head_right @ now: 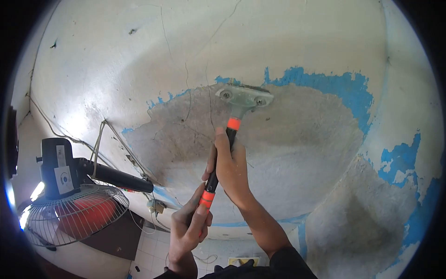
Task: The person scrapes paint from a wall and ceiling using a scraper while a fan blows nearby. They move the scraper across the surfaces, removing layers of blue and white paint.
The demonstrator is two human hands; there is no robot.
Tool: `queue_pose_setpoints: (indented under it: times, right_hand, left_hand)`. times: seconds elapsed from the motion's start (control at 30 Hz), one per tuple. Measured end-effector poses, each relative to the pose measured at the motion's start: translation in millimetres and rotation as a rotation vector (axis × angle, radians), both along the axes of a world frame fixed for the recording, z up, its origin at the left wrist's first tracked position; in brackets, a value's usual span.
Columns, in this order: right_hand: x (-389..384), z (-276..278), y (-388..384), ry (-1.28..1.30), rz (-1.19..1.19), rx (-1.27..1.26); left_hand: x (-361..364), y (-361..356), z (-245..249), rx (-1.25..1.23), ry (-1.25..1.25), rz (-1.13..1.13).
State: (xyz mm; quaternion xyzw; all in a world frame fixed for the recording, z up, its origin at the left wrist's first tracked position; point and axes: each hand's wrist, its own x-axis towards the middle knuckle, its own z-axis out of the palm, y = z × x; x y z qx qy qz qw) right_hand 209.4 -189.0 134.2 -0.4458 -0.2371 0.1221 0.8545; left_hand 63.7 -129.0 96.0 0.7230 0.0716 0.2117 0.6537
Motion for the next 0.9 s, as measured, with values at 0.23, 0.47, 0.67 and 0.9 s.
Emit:
queue_pose_setpoints:
  times: [0.23, 0.47, 0.67, 0.9]
  right_hand:
    - [-16, -33, 8, 0.171, 0.157, 0.346]
    - [-13, -37, 2, 0.253, 0.337, 0.388]
    - [-1, -14, 3, 0.159, 0.268, 0.287]
    - [-7, -8, -1, 0.150, 0.236, 0.244]
  left_hand:
    - [-4, 2, -33, -0.176, 0.065, -0.100]
    - [2, 18, -66, -0.616, -0.101, -0.537]
    - [25, 21, -58, -0.799, -0.090, -0.677]
    - [14, 16, -47, -0.886, -0.071, -0.695]
